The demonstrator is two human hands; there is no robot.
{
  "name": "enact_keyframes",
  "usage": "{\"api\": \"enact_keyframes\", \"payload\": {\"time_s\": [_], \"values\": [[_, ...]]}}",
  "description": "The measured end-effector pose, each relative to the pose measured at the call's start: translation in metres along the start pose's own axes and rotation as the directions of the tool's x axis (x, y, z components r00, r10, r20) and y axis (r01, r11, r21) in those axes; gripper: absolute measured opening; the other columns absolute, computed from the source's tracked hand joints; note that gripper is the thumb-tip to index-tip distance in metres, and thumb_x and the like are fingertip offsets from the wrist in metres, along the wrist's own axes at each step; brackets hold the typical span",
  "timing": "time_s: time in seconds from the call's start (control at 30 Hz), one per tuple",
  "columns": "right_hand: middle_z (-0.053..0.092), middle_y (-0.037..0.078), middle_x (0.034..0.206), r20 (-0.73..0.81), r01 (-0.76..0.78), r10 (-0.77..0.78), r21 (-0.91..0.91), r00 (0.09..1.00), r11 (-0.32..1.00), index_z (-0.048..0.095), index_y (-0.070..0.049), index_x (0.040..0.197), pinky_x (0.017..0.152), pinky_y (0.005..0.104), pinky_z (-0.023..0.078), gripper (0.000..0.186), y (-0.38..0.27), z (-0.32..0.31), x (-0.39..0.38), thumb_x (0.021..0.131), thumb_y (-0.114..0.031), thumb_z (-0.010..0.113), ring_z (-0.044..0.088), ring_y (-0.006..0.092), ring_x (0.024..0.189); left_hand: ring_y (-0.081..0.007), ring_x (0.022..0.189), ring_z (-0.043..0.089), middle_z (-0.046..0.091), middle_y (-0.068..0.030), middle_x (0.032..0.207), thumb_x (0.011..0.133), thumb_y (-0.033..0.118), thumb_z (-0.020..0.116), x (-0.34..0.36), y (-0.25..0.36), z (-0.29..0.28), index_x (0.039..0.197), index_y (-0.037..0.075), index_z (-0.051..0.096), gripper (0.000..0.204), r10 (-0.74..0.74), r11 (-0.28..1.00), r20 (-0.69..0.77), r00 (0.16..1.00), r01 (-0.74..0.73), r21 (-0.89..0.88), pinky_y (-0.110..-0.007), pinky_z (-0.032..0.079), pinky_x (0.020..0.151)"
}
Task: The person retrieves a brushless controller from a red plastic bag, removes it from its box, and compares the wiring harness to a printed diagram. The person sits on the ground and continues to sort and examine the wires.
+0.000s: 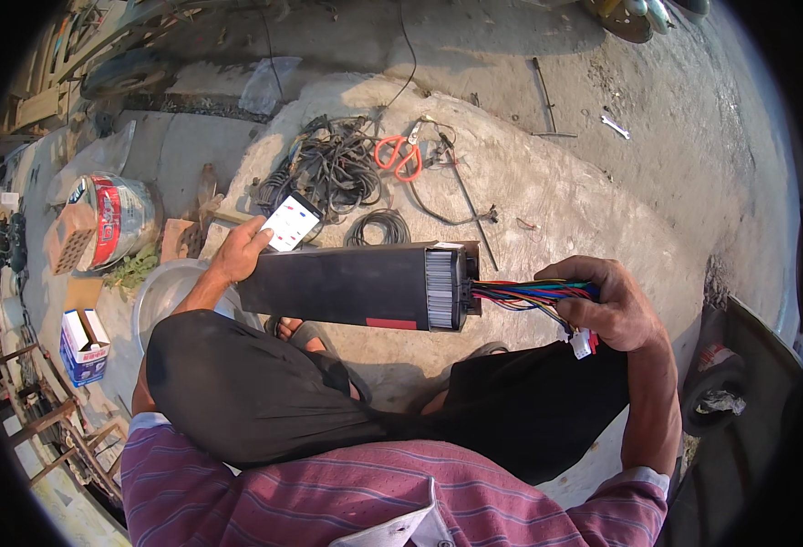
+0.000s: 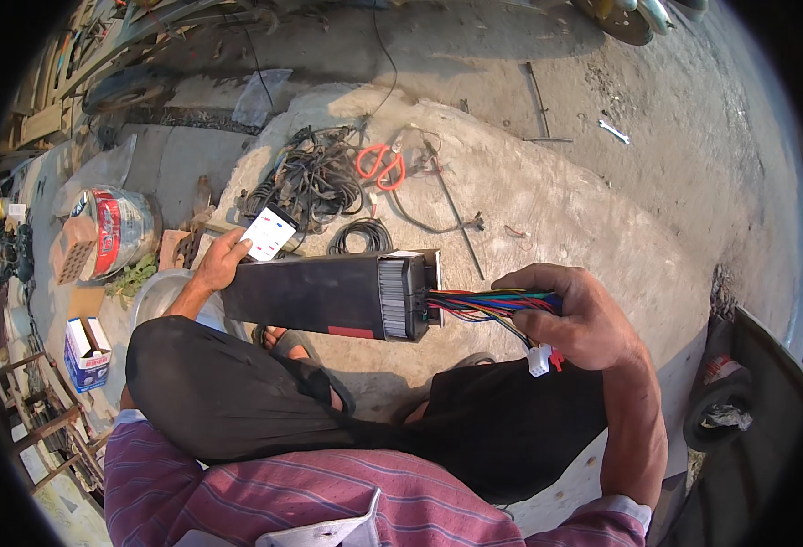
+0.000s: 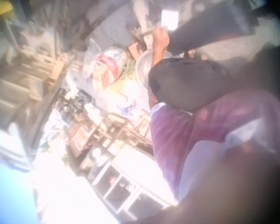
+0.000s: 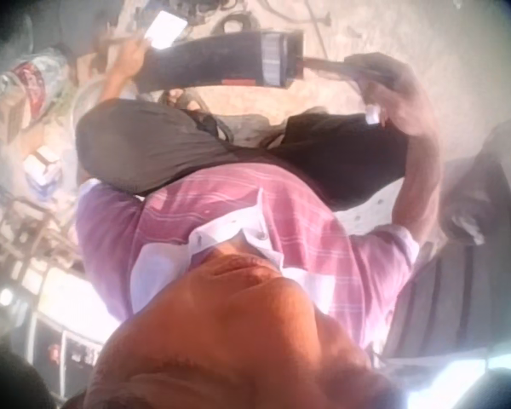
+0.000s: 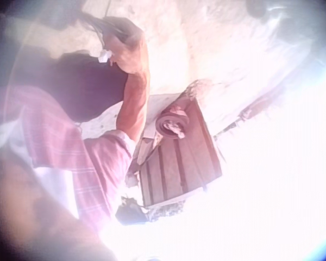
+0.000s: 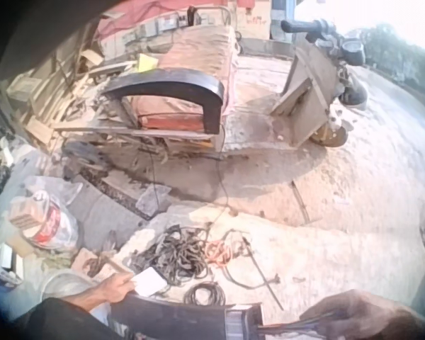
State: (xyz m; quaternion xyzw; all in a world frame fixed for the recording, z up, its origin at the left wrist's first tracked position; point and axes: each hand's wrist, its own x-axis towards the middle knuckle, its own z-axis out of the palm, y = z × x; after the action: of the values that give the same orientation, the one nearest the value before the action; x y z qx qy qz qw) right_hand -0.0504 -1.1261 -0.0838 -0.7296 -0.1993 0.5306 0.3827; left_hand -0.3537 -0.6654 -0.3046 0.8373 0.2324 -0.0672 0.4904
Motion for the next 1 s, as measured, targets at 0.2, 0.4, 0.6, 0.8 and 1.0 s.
{"api": "enact_keyframes", "payload": {"time_s": [0.2,0.4,0.6,0.8,1.0], "values": [[0.069,0.009,0.082,-0.226,0.072,0.002,0.320,0.974,0.945,0.068,0.009,0.114,0.058,0.0269,0.049,0.048,-0.009,0.000,-0.019,0.075,-0.018,0.073,0.062,0.0131,0.065,-0.0233,0.088,0.058,0.066,-0.0183,0.093,0.103,0.031,0.056,0.005,-0.033,0.013,0.109,-0.007,0.061,0.038,-0.016,1.000,-0.095,0.995,0.015,-0.018,-0.039,0.047,0.085],[0.070,0.014,0.084,-0.348,0.351,-0.208,0.425,0.914,0.834,0.060,0.012,0.113,0.045,0.0253,0.055,0.047,-0.026,-0.027,-0.048,0.082,-0.018,0.078,0.066,0.0147,0.053,-0.0355,0.089,0.060,0.064,-0.0237,0.095,0.103,0.032,0.056,-0.001,-0.046,0.024,0.104,-0.004,0.060,0.036,-0.018,1.000,-0.213,0.977,0.012,-0.028,-0.042,0.047,0.083],[0.067,0.013,0.089,-0.505,0.498,-0.312,0.287,0.805,0.818,0.056,0.009,0.117,0.052,0.0245,0.060,0.051,-0.062,-0.026,-0.073,0.081,-0.019,0.077,0.071,0.0166,0.065,-0.0470,0.104,0.063,0.067,-0.0287,0.107,0.103,0.034,0.055,-0.002,-0.059,0.031,0.109,-0.002,0.063,0.038,-0.205,0.968,-0.159,0.966,0.224,0.110,-0.049,0.048,0.087],[0.068,0.014,0.084,-0.535,0.448,-0.304,0.161,0.788,0.879,0.062,0.014,0.114,0.041,0.0205,0.043,0.053,-0.075,-0.006,-0.048,0.080,-0.025,0.073,0.054,0.0085,0.047,-0.0457,0.090,0.061,0.065,-0.0238,0.092,0.103,0.033,0.057,0.012,-0.032,0.032,0.101,0.000,0.061,0.033,-0.125,0.961,-0.212,0.969,0.171,0.216,-0.048,0.047,0.079],[0.067,0.016,0.074,-0.368,0.508,-0.371,0.421,0.853,0.752,0.063,0.017,0.109,0.040,0.0237,0.045,0.051,-0.104,0.008,-0.018,0.077,-0.021,0.073,0.054,0.0122,0.042,-0.0110,0.094,0.065,0.075,-0.0080,0.104,0.109,0.026,0.055,0.063,0.136,-0.028,0.115,-0.005,0.071,0.035,0.242,0.865,-0.150,0.959,-0.283,-0.415,-0.031,0.052,0.089]]}}
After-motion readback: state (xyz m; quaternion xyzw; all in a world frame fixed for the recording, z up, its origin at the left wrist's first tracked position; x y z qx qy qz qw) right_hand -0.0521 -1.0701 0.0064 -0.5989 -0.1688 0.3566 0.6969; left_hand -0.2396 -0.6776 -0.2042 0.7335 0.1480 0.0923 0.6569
